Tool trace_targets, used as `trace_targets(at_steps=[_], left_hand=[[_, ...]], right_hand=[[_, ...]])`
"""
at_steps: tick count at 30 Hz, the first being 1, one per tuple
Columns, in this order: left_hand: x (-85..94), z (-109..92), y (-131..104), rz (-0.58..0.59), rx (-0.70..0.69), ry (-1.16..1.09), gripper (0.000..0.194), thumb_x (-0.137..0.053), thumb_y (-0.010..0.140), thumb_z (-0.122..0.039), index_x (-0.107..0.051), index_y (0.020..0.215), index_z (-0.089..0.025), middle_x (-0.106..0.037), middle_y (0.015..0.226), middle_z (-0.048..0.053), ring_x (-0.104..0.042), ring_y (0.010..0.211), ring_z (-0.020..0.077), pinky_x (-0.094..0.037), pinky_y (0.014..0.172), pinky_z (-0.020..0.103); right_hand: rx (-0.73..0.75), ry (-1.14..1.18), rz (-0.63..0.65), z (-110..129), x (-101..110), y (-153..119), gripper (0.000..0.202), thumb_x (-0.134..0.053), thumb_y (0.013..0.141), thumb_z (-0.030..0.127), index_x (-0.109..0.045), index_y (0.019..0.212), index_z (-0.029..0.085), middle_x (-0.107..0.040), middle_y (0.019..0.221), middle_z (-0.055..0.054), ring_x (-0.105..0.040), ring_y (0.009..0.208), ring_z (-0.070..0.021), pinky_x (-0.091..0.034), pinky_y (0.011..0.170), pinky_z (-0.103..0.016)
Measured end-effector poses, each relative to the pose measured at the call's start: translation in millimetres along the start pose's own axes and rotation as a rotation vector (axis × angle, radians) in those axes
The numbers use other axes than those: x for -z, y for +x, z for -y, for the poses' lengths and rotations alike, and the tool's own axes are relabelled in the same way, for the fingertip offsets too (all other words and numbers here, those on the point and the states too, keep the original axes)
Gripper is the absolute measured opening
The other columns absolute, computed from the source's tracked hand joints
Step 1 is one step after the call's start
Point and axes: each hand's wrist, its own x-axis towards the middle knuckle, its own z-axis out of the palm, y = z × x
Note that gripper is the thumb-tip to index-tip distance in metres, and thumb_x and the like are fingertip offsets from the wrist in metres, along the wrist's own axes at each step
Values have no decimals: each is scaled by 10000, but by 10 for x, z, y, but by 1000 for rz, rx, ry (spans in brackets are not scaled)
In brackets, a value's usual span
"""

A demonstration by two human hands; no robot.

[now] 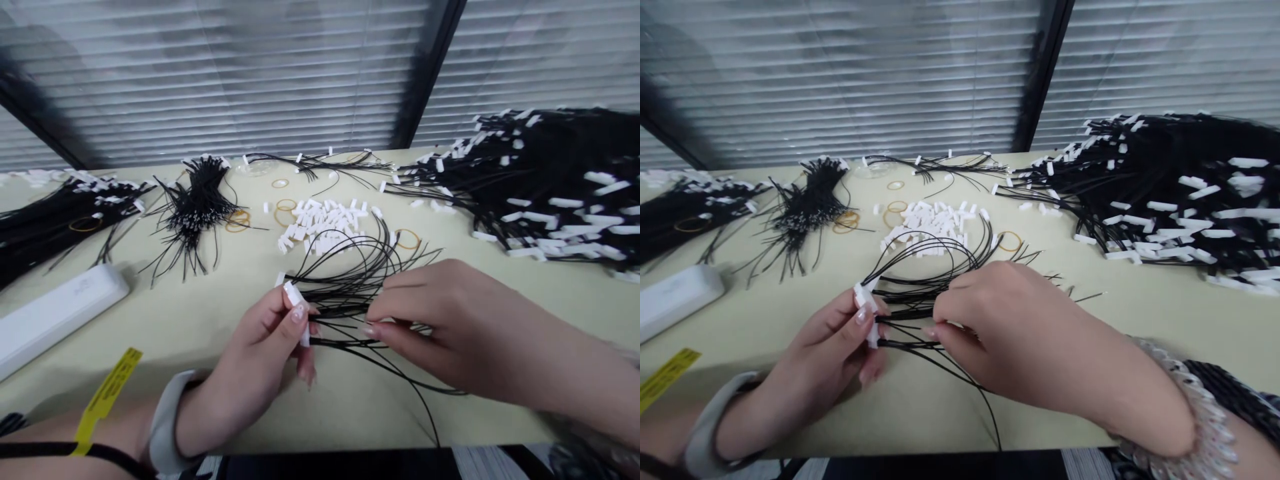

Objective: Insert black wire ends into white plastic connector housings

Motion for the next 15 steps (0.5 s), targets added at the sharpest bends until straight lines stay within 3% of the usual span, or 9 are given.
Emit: trace_targets(at_steps=[12, 14, 15], left_hand=[[-21, 6, 27, -71, 42, -75, 207, -584, 791, -366, -537, 774, -165, -535, 625, -47, -491, 377, 31, -337, 392, 149], [-14, 12, 47, -91, 48, -82, 206, -583, 789, -360, -530, 760, -163, -537, 624, -49, -479, 365, 28, -342, 394, 156], [-8, 15, 55, -105, 50, -80, 205, -578, 791, -356, -525, 752, -162, -538, 624, -50, -471, 360, 25, -347, 398, 160]], right_hand=[[-30, -375, 62, -70, -88, 16, 160, -471, 727, 72, -484, 664, 218, -525, 593, 35, -430, 510, -133, -212, 486, -272], [-117, -475, -10, -125, -46, 6, 147, -476, 721, 80, -510, 680, 217, -507, 540, 30, -403, 447, -127, -201, 457, -270], [-192, -525, -109, -145, -15, -2, 130, -480, 735, 101, -535, 703, 214, -507, 523, 24, -400, 425, -127, -211, 444, -271]])
